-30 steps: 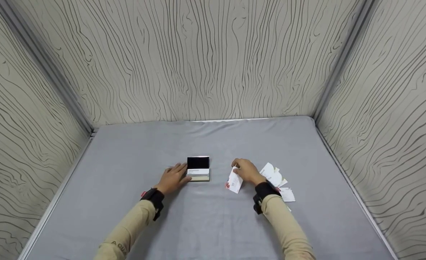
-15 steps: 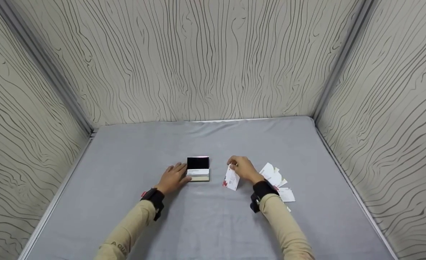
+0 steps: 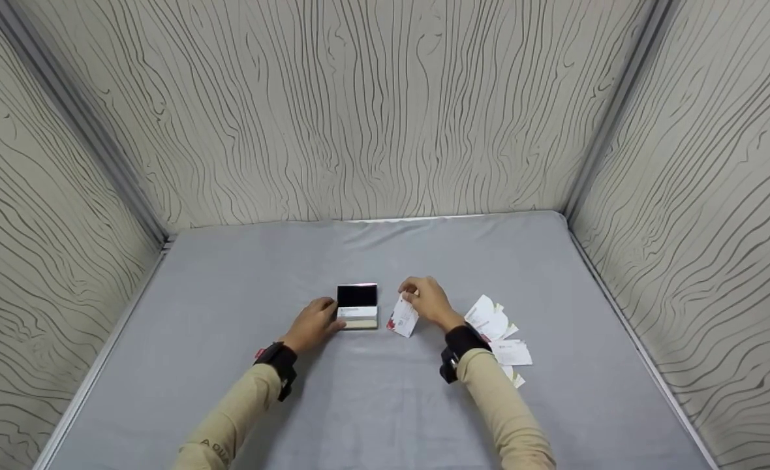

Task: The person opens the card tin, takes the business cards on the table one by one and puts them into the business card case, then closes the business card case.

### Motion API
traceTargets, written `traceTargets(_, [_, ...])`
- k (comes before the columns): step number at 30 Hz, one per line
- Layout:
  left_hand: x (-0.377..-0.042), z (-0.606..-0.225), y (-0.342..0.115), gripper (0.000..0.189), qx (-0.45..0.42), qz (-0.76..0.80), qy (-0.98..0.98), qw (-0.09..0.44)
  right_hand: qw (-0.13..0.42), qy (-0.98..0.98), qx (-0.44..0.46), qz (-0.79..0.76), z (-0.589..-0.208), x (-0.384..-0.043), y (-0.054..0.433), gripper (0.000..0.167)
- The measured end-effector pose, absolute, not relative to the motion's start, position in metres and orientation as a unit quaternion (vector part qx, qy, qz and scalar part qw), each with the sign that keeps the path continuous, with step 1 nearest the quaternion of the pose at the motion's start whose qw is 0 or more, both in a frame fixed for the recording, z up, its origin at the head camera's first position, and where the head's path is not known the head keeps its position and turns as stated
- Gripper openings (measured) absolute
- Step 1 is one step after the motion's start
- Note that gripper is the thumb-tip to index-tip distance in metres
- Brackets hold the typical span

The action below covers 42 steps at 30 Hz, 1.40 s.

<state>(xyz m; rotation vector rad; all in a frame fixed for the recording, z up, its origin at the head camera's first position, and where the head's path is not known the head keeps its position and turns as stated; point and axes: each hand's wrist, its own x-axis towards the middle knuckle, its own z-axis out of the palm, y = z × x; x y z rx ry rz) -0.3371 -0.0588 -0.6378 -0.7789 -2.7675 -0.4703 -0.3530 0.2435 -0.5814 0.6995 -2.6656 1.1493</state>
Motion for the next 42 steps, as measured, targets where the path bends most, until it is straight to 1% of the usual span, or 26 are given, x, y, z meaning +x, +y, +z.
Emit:
traceTargets(4, [-0.338,-0.640,-0.059,0.051,-0.268,-0.169,-0.941,0.116,0.075,-0.881,0.232,0.406,-0.581,-0.355,0.238,0.010])
traceTargets(10, [-0.339,-0.640,-0.059,0.050,-0.263,-0.169,-0.944,0.105,0.069,-0.861,0.225,0.452,-0.581,-0.356,0.230,0.010])
traceTargets(15, [-0.338,-0.637,-0.059,0.050,-0.266,-0.166,-0.944,0.108,0.058,-0.844,0.222,0.485,-0.575,-0.352,0.222,0.008])
traceTargets(24, [-0.338,-0.638,-0.060,0.050,-0.268,-0.169,-0.942,0.111,0.065,-0.836,0.222,0.497,-0.583,-0.358,0.216,0.009])
traceTargets(31, [-0.340,-0.643,-0.060,0.052,-0.276,-0.160,-0.940,0.124,0.035,-0.829,0.208,0.517,-0.581,-0.357,0.210,0.007])
traceTargets(33, [-0.340,-0.642,-0.060,0.052,-0.275,-0.158,-0.941,0.121,0.029,-0.828,0.211,0.518,-0.582,-0.357,0.208,0.007])
traceTargets(39, [-0.338,-0.639,-0.059,0.053,-0.261,-0.148,-0.948,0.101,0.041,-0.843,0.222,0.488,-0.584,-0.359,0.201,0.008])
traceTargets(42, [-0.338,-0.638,-0.059,0.053,-0.254,-0.143,-0.953,0.088,0.035,-0.845,0.221,0.485,-0.586,-0.359,0.198,0.008])
